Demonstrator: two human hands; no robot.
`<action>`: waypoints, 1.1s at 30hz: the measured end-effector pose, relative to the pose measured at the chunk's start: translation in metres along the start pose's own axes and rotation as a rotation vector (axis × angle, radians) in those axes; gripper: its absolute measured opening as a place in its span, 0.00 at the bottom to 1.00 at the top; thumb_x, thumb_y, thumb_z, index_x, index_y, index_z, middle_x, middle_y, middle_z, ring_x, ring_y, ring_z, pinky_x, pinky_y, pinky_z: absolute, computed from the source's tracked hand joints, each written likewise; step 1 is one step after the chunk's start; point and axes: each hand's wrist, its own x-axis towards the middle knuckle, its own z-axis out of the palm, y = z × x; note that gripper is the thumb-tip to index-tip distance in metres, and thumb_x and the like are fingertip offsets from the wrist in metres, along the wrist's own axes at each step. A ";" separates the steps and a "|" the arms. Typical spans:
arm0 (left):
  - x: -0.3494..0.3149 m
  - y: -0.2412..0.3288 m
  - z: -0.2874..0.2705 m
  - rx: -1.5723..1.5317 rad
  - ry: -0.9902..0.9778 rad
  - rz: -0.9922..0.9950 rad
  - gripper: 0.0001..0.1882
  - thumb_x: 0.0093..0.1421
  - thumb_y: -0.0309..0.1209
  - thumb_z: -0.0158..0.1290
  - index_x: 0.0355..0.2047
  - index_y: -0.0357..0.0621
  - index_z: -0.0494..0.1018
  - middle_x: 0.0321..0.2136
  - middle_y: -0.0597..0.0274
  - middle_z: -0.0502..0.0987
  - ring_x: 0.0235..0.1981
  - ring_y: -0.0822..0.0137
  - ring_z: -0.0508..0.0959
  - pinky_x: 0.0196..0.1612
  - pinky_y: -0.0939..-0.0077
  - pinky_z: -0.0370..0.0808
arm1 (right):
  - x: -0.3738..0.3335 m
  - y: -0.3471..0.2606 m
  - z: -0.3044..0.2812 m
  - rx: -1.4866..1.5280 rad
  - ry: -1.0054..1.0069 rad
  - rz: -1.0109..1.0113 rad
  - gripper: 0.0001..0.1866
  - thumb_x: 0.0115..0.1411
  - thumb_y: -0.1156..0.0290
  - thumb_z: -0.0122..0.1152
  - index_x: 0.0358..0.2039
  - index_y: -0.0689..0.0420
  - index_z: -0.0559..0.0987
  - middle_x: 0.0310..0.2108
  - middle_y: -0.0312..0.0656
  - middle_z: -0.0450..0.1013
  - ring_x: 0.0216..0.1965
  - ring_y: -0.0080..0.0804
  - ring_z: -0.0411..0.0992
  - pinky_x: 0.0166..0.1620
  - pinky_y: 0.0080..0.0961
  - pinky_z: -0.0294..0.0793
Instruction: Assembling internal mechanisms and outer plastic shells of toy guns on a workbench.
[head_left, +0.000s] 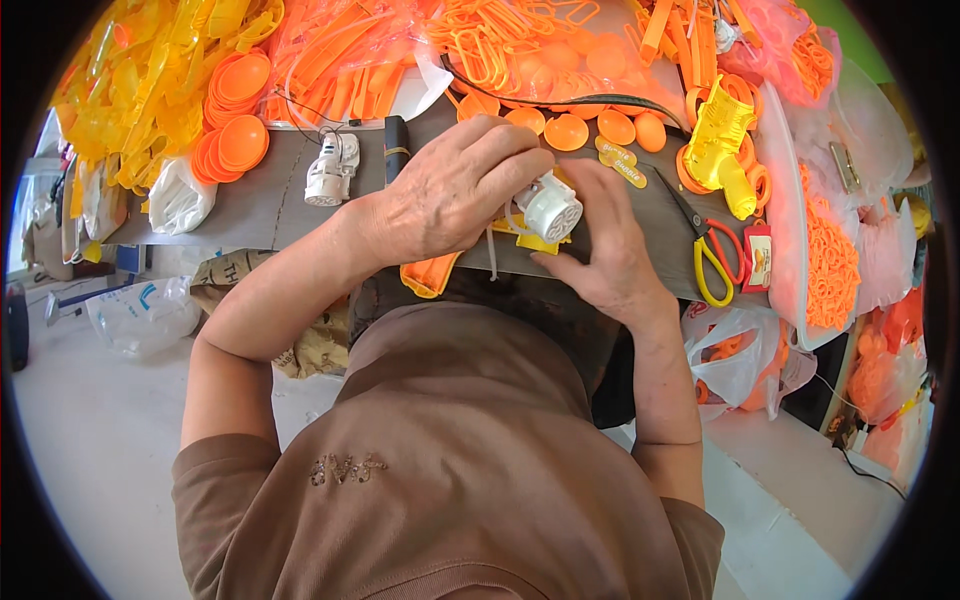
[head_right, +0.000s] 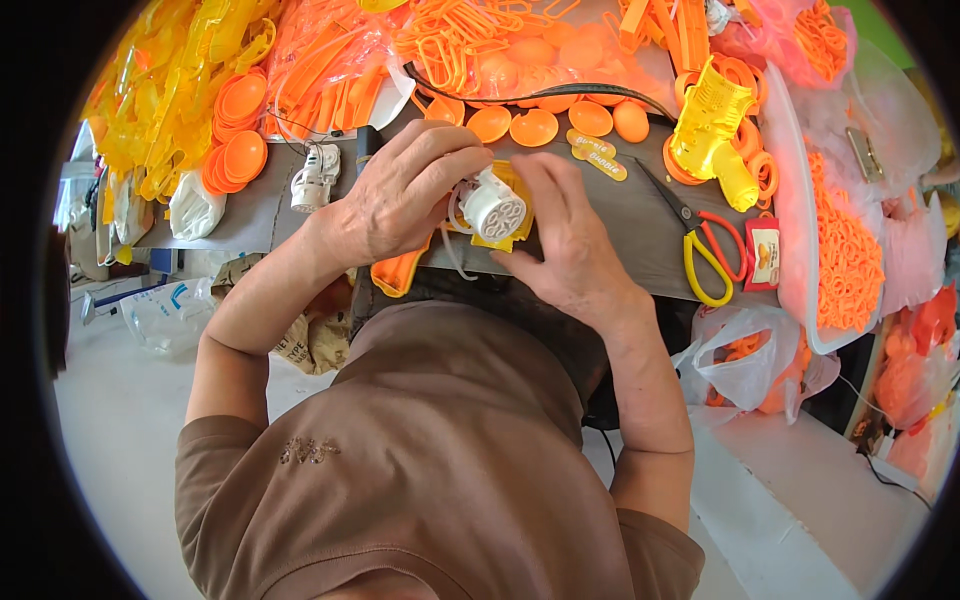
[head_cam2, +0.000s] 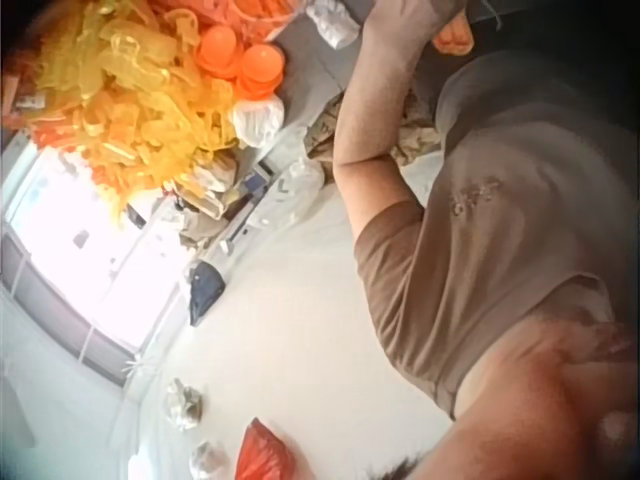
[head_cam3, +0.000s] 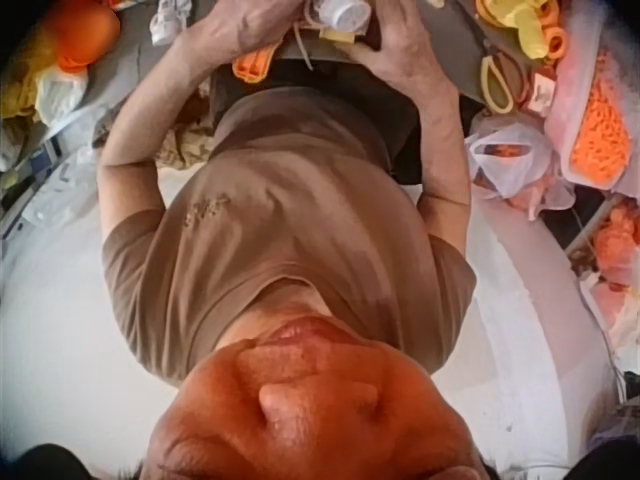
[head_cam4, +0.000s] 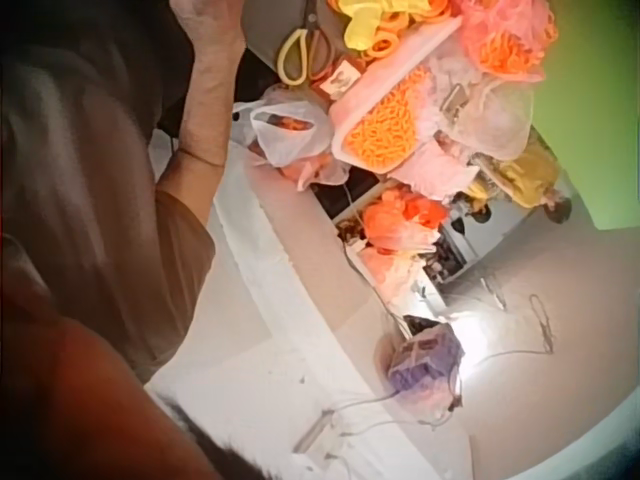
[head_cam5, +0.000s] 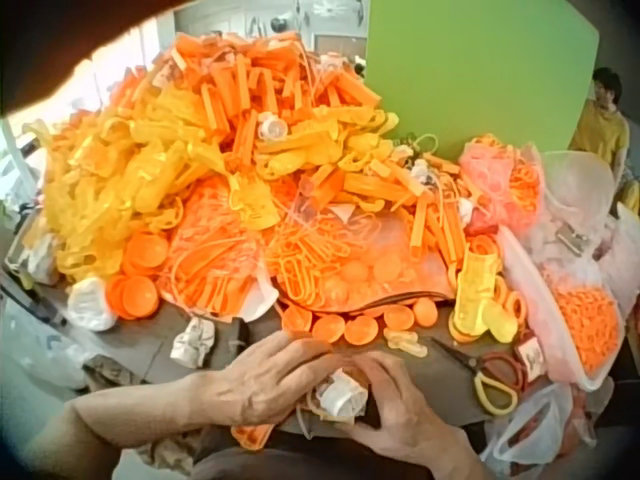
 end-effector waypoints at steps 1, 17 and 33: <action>0.001 0.000 -0.001 0.016 0.003 0.018 0.26 0.42 0.17 0.53 0.46 0.37 0.66 0.39 0.52 0.70 0.37 0.53 0.71 0.41 0.64 0.70 | 0.003 -0.002 -0.005 0.046 0.012 0.014 0.43 0.40 0.78 0.72 0.57 0.60 0.61 0.55 0.47 0.58 0.57 0.43 0.61 0.56 0.34 0.66; -0.002 -0.018 -0.026 -0.219 0.059 -0.309 0.24 0.47 0.24 0.62 0.46 0.38 0.70 0.36 0.58 0.71 0.37 0.63 0.73 0.41 0.73 0.72 | 0.041 -0.015 -0.005 0.288 0.127 -0.021 0.40 0.44 0.81 0.66 0.59 0.60 0.60 0.53 0.41 0.61 0.57 0.32 0.62 0.56 0.31 0.68; -0.006 -0.021 -0.027 -0.337 0.133 -0.434 0.24 0.46 0.23 0.62 0.46 0.40 0.73 0.31 0.62 0.69 0.33 0.68 0.72 0.36 0.77 0.72 | 0.049 -0.012 0.011 0.789 0.223 -0.027 0.35 0.49 0.81 0.66 0.57 0.61 0.61 0.52 0.44 0.64 0.55 0.33 0.64 0.54 0.33 0.71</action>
